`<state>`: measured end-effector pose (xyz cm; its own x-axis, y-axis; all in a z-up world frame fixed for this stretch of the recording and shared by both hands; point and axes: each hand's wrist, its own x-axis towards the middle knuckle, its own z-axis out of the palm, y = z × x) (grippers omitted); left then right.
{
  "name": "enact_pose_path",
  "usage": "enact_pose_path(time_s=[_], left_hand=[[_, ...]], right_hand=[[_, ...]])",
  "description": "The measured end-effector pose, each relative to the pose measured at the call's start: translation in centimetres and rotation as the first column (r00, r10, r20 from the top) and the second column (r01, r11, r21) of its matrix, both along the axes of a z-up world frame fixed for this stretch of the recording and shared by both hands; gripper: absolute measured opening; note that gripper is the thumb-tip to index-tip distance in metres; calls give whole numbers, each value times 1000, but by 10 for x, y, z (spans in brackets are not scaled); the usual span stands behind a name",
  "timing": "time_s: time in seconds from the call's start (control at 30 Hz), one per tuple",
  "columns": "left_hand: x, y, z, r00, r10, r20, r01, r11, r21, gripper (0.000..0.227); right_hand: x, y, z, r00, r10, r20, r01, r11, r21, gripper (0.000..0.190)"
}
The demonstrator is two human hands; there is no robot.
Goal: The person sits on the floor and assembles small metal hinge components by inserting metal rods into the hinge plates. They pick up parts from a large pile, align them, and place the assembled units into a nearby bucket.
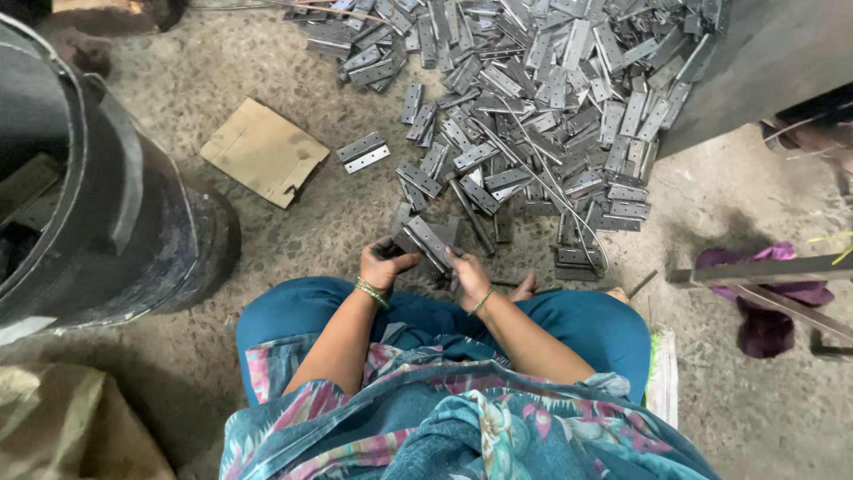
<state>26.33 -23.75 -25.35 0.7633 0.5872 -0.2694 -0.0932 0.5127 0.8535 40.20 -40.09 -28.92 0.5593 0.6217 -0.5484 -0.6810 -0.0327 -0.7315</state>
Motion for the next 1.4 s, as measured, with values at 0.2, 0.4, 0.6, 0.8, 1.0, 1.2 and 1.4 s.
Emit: enact_pose_path(time_s=[0.2,0.4,0.6,0.8,1.0,1.2,1.4], left_hand=[[0,11,12,997,-67,38,68,997,-22,33],[4,23,0,993,-104,61,107,993,-59,32],[4,32,-16,995,-50,82,59,992,-109,27],[4,32,-14,974,125,187,-24,884,-467,30],[12,24,5,985,168,-47,-174,922,-345,40],[21,23,-7,986,155,-59,-164,963,-216,35],[35,31,-32,944,298,-143,-330,826,-457,29]], right_hand=[[3,-2,-16,984,-35,-173,30,999,-35,8],[4,-6,-17,955,11,-298,0,999,34,11],[39,4,14,880,423,214,-419,906,-64,42],[172,4,44,114,815,568,-168,579,-798,75],[235,-56,16,45,984,174,255,157,-954,49],[242,-60,-20,-53,989,140,327,150,-933,42],[252,-47,-19,95,941,325,316,281,-906,50]])
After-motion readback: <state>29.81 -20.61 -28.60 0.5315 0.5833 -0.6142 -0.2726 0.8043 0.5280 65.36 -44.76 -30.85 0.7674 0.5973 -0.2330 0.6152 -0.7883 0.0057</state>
